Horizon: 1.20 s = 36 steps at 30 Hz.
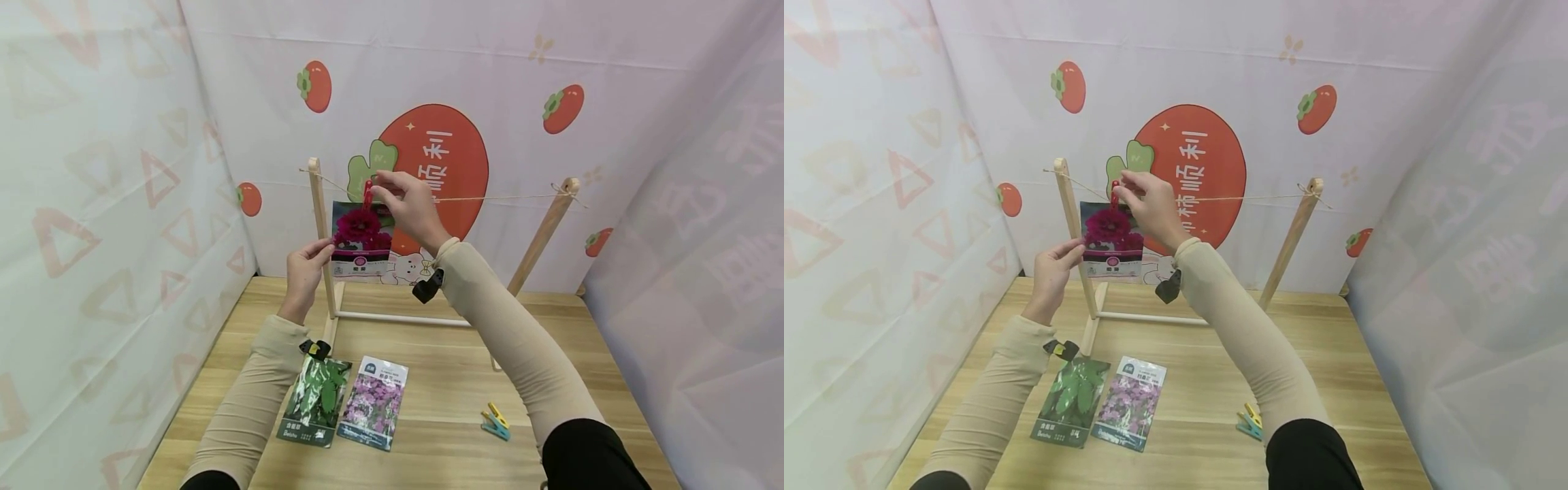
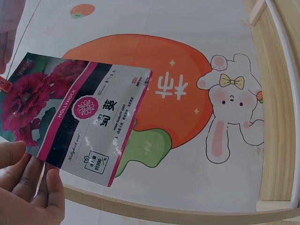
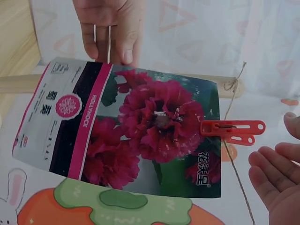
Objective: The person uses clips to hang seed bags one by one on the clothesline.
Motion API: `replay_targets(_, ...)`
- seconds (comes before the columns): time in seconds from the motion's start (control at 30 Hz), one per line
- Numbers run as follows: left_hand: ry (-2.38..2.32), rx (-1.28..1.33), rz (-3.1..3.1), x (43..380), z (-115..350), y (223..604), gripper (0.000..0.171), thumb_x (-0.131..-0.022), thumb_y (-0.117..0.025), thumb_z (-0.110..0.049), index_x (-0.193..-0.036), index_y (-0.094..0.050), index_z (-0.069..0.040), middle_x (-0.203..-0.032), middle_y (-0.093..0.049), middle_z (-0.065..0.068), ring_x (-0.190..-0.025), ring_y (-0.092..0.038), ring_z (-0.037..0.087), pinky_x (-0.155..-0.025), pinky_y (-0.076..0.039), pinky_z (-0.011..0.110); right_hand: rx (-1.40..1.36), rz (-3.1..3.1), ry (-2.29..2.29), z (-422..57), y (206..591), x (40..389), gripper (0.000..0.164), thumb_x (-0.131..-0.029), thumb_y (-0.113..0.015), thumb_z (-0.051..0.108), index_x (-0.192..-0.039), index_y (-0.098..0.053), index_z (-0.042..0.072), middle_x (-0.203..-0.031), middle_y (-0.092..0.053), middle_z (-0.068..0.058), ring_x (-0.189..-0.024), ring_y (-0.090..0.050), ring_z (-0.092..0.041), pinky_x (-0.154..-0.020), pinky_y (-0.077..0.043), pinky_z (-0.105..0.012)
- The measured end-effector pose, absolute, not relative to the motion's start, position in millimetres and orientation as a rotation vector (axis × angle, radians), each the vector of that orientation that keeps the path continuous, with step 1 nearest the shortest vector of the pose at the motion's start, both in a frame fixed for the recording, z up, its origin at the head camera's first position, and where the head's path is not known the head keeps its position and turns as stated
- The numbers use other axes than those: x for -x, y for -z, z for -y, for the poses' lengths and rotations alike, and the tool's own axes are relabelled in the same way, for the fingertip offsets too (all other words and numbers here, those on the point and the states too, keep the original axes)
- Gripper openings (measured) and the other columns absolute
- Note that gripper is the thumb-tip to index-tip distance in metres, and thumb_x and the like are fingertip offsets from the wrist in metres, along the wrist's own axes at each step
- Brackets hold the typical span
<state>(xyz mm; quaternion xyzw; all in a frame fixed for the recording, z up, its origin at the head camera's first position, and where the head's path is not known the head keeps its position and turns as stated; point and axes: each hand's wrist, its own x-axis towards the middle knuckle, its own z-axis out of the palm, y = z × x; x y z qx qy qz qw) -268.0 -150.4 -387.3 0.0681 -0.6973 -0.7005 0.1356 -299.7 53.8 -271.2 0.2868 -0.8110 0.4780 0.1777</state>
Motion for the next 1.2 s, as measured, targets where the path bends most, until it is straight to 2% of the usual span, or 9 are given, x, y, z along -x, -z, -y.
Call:
replay_targets(0.13, 2.035, -0.182, 1.989, 268, 152, 388, 0.03, -0.095, -0.064, -0.013, -0.121, -0.066, 0.002, -0.123, -0.067, 0.016, -0.089, -0.063, -0.003, -0.084, -0.052, 0.015, -0.838, 2.25, -1.415, -60, 273, 296, 0.036, -0.095, -0.064, 0.015, -0.128, -0.062, 0.001, -0.123, -0.067, -0.016, -0.111, -0.065, -0.023, -0.099, -0.052, -0.035)
replay_targets(0.43, 2.011, -0.078, 1.984, 265, 156, 392, 0.032, -0.097, -0.061, -0.015, -0.123, -0.064, 0.003, -0.124, -0.066, 0.02, -0.094, -0.065, -0.001, -0.088, -0.052, 0.015, -0.83, 2.248, -1.519, -76, 283, 286, 0.038, -0.094, -0.065, 0.016, -0.13, -0.061, 0.004, -0.124, -0.066, -0.014, -0.113, -0.063, -0.022, -0.1, -0.051, -0.034)
replay_targets(0.53, 2.01, -0.069, 2.001, 262, 156, 394, 0.033, -0.098, -0.059, -0.017, -0.124, -0.063, 0.003, -0.126, -0.064, 0.022, -0.098, -0.066, 0.005, -0.09, -0.052, 0.017, -0.817, 2.247, -1.549, -81, 291, 282, 0.038, -0.094, -0.065, 0.016, -0.129, -0.062, 0.003, -0.124, -0.066, -0.014, -0.113, -0.064, -0.022, -0.099, -0.052, -0.035)
replay_targets(0.7, 1.998, -0.056, 2.006, 258, 155, 396, 0.035, -0.098, -0.06, -0.018, -0.124, -0.063, 0.006, -0.126, -0.063, 0.024, -0.106, -0.067, 0.014, -0.089, -0.052, 0.016, -0.809, 2.236, -1.583, -87, 303, 276, 0.038, -0.094, -0.065, 0.016, -0.129, -0.062, 0.002, -0.126, -0.065, -0.015, -0.113, -0.064, -0.024, -0.098, -0.052, -0.042)
replay_targets(0.97, 1.991, -0.031, 2.009, 254, 156, 400, 0.036, -0.096, -0.062, -0.02, -0.123, -0.063, 0.004, -0.126, -0.064, 0.023, -0.096, -0.065, 0.001, -0.092, -0.053, 0.021, -0.793, 2.25, -1.571, -94, 317, 268, 0.038, -0.094, -0.064, 0.015, -0.129, -0.061, 0.001, -0.125, -0.065, -0.017, -0.112, -0.064, -0.026, -0.097, -0.052, -0.045)
replay_targets(1.2, 1.963, -0.006, 2.054, 246, 158, 404, 0.038, -0.097, -0.061, -0.018, -0.127, -0.06, 0.006, -0.127, -0.062, 0.025, -0.096, -0.062, -0.004, -0.085, -0.051, 0.01, -0.791, 2.266, -1.54, -102, 331, 261, 0.038, -0.094, -0.065, 0.014, -0.129, -0.061, 0.0, -0.125, -0.064, -0.017, -0.114, -0.063, -0.026, -0.101, -0.051, -0.039)
